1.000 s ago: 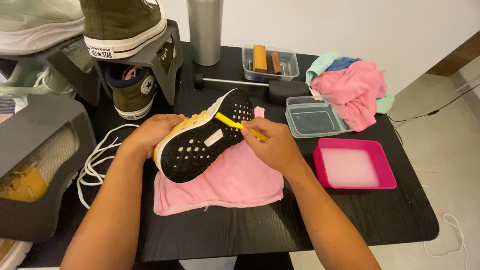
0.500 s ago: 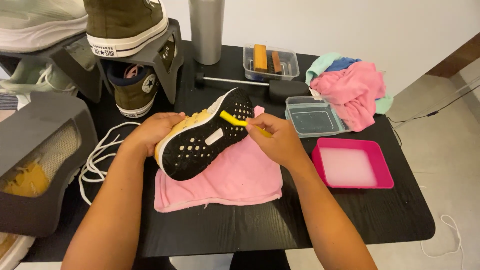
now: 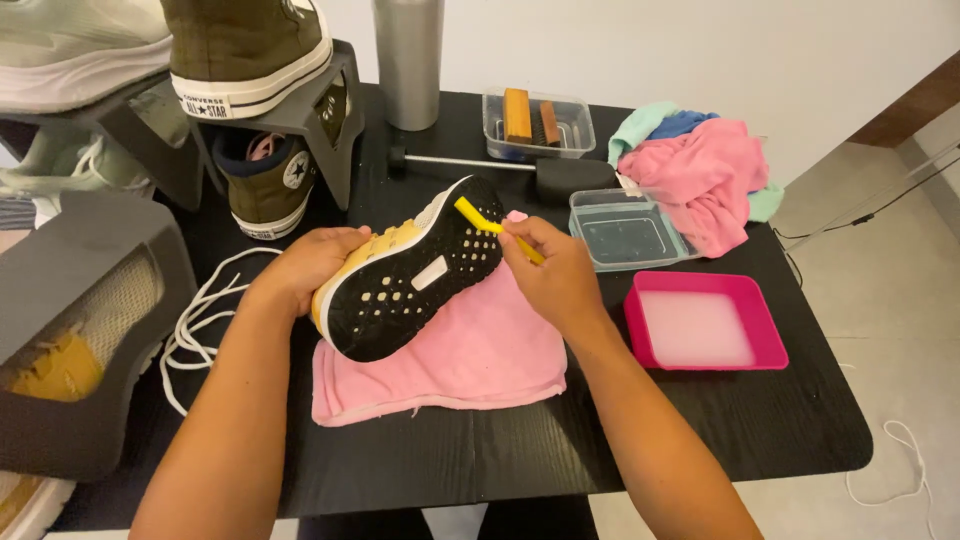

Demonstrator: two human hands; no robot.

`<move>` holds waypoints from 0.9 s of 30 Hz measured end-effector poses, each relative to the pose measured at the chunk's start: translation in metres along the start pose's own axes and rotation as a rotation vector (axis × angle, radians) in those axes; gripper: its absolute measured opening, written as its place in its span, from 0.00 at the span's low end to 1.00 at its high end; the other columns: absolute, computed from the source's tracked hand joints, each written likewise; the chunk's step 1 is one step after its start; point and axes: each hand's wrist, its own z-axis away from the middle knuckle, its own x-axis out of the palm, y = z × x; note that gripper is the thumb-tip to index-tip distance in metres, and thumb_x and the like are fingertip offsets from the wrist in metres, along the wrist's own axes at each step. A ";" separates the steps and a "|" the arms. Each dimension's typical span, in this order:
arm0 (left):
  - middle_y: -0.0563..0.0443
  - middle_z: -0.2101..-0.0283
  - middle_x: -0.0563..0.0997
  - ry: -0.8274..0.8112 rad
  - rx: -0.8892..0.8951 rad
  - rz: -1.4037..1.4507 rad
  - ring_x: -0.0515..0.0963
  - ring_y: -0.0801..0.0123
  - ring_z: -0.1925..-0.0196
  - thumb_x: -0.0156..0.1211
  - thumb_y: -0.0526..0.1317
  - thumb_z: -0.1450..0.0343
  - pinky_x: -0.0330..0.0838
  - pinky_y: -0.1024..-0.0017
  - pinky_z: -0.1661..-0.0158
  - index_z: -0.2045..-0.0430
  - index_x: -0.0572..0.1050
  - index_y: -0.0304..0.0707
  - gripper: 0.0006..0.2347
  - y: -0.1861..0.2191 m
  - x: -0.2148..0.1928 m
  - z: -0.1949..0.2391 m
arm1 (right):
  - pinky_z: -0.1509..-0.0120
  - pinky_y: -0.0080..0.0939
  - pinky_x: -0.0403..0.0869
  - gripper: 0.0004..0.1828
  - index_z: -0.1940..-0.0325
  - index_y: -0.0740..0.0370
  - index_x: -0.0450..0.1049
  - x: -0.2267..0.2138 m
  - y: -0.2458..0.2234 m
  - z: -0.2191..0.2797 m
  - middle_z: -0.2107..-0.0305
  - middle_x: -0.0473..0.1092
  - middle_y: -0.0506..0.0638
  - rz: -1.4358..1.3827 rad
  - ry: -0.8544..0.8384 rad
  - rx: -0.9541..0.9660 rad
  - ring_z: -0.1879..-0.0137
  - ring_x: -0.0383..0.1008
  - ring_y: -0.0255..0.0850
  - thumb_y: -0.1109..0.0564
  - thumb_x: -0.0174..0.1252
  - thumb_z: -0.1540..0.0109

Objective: The person scrubs the sole of a sneaker using a yellow brush, repeatedly dipping the brush into a container of liquid. The shoe is held over a pink cloth on a table while the person cleans the textured bottom surface.

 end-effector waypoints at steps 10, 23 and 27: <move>0.38 0.75 0.80 0.008 -0.009 -0.049 0.80 0.59 0.81 0.61 0.43 0.27 0.77 0.65 0.79 0.62 0.79 0.26 0.13 0.000 -0.001 0.000 | 0.64 0.37 0.75 0.06 0.59 0.56 0.83 -0.009 0.002 -0.001 0.77 0.76 0.52 0.004 -0.071 -0.015 0.73 0.76 0.39 0.61 0.65 0.40; 0.38 0.74 0.79 0.077 0.010 -0.148 0.80 0.59 0.78 0.63 0.46 0.27 0.77 0.63 0.75 0.61 0.81 0.30 0.14 0.003 -0.001 0.006 | 0.67 0.35 0.73 0.08 0.54 0.56 0.82 -0.008 0.007 0.000 0.76 0.75 0.52 0.013 -0.090 0.001 0.75 0.74 0.39 0.61 0.63 0.37; 0.39 0.74 0.81 0.092 0.010 -0.197 0.81 0.61 0.76 0.65 0.49 0.29 0.77 0.61 0.74 0.64 0.83 0.33 0.15 0.005 -0.001 0.007 | 0.66 0.35 0.73 0.09 0.53 0.57 0.82 -0.006 0.007 -0.002 0.75 0.75 0.52 0.002 -0.113 0.005 0.75 0.74 0.39 0.61 0.63 0.37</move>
